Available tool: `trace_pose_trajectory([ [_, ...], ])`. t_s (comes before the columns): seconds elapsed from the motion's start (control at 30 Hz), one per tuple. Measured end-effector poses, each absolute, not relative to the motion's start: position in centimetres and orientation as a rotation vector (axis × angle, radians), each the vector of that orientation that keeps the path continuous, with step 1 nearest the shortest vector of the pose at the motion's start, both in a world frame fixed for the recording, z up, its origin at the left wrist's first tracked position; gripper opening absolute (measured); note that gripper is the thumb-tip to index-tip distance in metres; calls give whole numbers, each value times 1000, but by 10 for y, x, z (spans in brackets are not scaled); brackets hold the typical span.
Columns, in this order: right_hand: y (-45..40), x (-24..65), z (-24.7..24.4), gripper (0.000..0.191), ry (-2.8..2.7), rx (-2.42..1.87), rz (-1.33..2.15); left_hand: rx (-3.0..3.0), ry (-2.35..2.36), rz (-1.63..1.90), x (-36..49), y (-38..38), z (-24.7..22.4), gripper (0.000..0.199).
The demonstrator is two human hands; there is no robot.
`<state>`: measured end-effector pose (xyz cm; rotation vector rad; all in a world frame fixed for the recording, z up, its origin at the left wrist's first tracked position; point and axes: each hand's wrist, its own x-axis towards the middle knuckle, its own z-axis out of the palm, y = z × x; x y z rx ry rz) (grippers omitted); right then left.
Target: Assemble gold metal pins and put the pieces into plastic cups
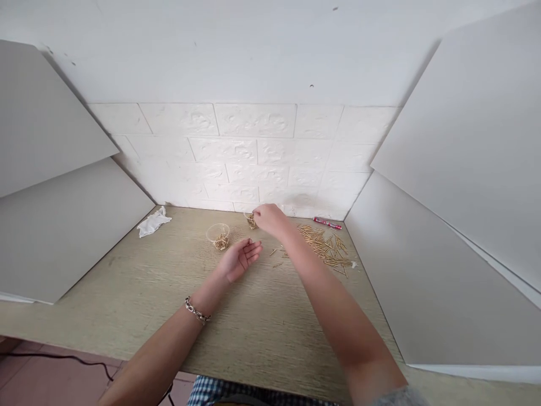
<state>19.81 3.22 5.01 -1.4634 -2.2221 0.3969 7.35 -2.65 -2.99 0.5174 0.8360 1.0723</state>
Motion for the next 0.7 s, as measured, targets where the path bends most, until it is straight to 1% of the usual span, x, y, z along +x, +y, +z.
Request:
trace_pose_trajectory([
  [0.1, -12, 204, 32, 28, -2298, -1326, 340, 386, 824, 1085, 75, -25, -33, 12],
  [0.2, -45, 207, 5, 29, -2327, -1412, 251, 392, 832, 1131, 83, -27, -39, 14],
  [0.3, -57, 210, -17, 32, -2359, -1440, 96, 378, 868, 1117, 89, -30, -42, 14],
  [0.43, -58, 213, -33, 34, -2380, -1429, -54, 392, 880, 1056, 90, -32, -41, 14],
  [0.57, -62, 211, -40, 36, -2371, -1450, -66, 393, 881, 984, 86, -29, -40, 15],
  [0.7, -65, 209, -44, 37, -2353, -1466, 32, 393, 892, 974, 85, -26, -42, 16],
])
